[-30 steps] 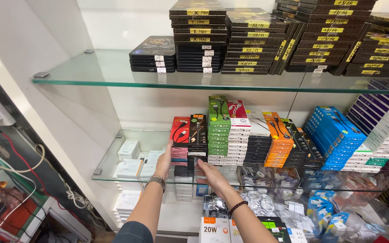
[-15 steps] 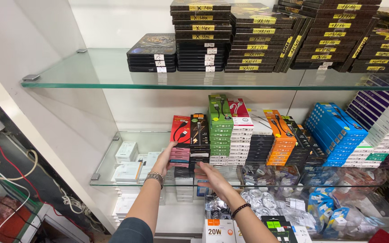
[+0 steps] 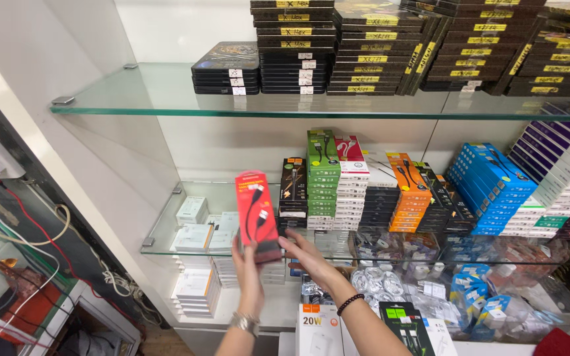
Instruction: The person wipes the glass display shelf and boxed phone accessories with a red cloth, moving boxes aside to clean underneath. They pick up individual product boxes, wipe their surfaces, and restack them neatly on the shelf.
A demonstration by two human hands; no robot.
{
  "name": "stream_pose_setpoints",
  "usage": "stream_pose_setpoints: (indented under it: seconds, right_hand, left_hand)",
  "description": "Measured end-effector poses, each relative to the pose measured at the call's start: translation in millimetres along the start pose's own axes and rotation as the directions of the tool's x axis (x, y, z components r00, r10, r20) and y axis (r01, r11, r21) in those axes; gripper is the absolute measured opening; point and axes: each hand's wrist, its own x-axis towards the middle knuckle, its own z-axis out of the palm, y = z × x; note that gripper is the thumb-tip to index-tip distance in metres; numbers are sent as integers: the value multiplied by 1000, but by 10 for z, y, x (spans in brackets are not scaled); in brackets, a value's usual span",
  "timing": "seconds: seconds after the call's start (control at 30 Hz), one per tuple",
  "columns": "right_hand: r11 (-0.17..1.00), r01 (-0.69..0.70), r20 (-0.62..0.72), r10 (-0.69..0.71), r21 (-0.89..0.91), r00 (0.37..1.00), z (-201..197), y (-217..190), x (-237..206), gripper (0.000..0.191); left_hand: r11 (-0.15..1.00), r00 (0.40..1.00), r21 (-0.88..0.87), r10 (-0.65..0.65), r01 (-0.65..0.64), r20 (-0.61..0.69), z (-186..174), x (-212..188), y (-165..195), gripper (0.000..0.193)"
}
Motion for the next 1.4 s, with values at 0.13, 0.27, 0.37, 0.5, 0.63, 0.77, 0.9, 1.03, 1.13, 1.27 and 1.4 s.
stream_pose_setpoints:
  seconds: [0.13,0.27,0.37,0.5,0.63,0.77,0.9,1.03,1.13,1.27,1.4]
  right_hand:
    - [992,124,68,-124,12,990,-119,-82,-493,95]
    - [987,14,37,-21,159,999,-428,113,-1070,93]
    - [968,129,-30,-126,214,992,-891,416,-1507,90]
    - [932,94,-205,-21,351,978,-1714,917,-2044,80]
    - [850,64,-325,129,522,937,-2513,1425,-2615,71]
    - [903,-94,-451,297,419,842,-3100,1857,-3018,74]
    - [853,-205,-379,412,480,829,-3264,2350,-3157,72]
    - [767,-242,-284,482,595,829,-3284,2778,-3213,73]
    - [690,-259,-160,480,676,862,-3292,2949,-3162,73]
    - [641,-426,-151,647,639,747,-3295,3020,-3110,71]
    - [711,-397,-210,602,580,771,-3227,3023,-3023,69]
  left_hand:
    - [951,971,196,233,-237,42,103,-904,-410,86]
    - [963,964,125,218,-238,151,350,-1580,-671,90]
    - [949,931,155,223,-276,288,611,-2045,-902,96]
    - [960,838,128,148,-250,526,854,-2419,-1164,86]
    - [703,761,558,-36,-441,648,1269,-2559,-1449,66]
    - [282,642,695,-268,-661,719,1479,-2710,-1700,72]
    - [69,601,634,-253,-770,758,1403,-2794,-1815,77]
    - [66,612,644,-255,-762,749,1358,-2837,-1858,78]
    - [54,605,634,-245,-772,758,1370,-2852,-1862,79]
    - [49,598,629,-261,-776,758,1342,-2831,-1837,78]
    - [58,613,650,-280,-758,739,1292,-2807,-1821,75]
